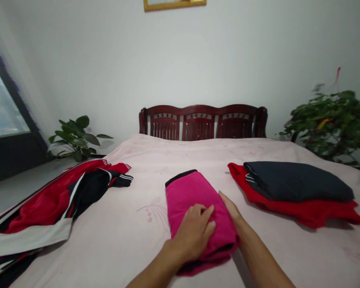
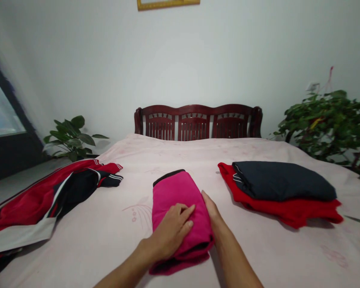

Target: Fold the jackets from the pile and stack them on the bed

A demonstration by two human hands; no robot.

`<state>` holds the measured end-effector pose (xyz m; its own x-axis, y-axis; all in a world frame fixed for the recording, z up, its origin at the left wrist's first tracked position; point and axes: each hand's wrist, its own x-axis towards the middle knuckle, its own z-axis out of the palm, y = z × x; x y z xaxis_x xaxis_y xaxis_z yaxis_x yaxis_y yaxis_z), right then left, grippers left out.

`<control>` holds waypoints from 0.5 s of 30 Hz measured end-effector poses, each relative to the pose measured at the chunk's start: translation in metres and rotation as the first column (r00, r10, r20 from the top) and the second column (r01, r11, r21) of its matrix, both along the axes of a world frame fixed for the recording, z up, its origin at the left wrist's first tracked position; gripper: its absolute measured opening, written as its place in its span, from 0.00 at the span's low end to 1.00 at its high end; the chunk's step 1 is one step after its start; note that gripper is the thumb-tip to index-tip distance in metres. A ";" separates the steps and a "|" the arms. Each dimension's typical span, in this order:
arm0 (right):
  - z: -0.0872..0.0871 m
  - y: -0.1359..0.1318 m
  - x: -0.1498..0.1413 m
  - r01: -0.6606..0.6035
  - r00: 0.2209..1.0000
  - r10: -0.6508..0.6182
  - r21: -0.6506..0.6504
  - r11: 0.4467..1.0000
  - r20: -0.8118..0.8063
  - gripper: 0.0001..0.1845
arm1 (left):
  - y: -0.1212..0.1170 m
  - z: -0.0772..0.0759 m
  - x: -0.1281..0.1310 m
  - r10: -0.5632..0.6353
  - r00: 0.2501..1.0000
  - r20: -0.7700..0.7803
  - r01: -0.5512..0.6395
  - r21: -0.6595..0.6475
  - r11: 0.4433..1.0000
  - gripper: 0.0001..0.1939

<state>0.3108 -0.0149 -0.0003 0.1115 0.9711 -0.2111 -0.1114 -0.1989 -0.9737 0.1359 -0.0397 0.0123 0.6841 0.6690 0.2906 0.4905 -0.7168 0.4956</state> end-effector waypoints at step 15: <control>-0.027 0.036 -0.003 -0.426 0.263 0.062 0.058 0.903 0.963 0.32 | -0.027 -0.078 -0.025 -0.074 0.973 -0.218 0.148 0.346 0.926 0.40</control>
<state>0.3076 0.0209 -0.0269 -0.2015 0.9735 0.1084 0.8983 0.2277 -0.3759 0.1111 -0.0668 -0.0658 0.8161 0.4617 0.3476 0.4585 -0.8834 0.0970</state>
